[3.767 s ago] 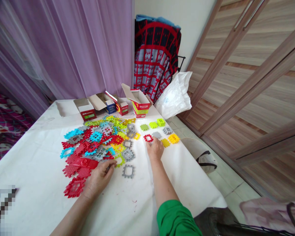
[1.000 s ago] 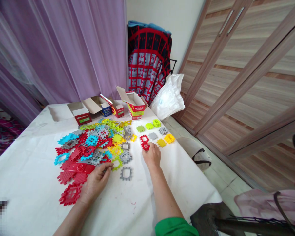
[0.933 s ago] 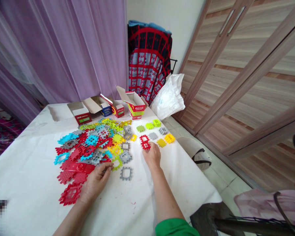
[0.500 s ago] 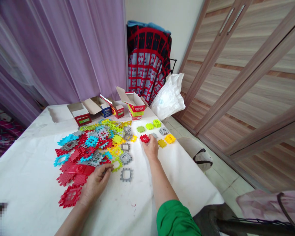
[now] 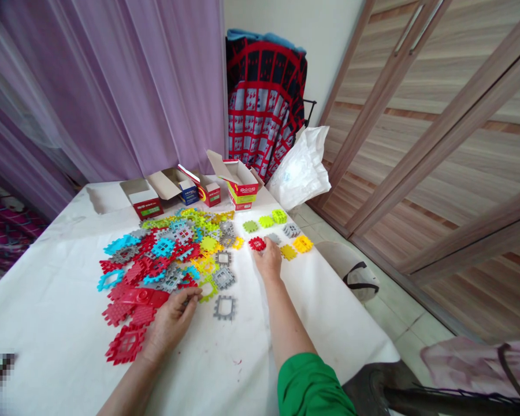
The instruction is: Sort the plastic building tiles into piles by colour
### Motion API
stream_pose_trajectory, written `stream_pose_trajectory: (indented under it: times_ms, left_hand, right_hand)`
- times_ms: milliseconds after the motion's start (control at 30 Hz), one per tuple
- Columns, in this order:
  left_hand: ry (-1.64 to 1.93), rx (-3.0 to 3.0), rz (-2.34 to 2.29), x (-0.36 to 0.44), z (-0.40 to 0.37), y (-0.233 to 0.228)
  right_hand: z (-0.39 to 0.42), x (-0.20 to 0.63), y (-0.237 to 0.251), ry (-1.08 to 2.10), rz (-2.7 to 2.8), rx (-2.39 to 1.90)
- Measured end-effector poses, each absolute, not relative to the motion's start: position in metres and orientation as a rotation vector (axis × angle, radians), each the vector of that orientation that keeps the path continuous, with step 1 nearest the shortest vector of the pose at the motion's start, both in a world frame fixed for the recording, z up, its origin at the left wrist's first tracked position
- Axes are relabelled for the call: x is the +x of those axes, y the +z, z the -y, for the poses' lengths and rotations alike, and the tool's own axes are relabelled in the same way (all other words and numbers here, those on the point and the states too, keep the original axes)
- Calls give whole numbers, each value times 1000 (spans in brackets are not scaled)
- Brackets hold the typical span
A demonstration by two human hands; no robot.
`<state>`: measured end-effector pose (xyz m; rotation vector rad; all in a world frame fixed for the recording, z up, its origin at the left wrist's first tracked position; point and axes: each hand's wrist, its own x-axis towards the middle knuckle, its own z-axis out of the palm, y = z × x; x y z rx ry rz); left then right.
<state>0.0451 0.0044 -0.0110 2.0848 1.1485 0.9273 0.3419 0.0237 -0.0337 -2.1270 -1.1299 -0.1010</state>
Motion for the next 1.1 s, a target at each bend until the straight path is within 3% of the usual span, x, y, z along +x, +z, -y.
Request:
stream_pose_trajectory:
  times_ms: [1100]
  left_hand:
    - [898,2105,-1178,46,-2,-7]
  right_hand:
    - [-7,312,-17,-194,1347,-1997]
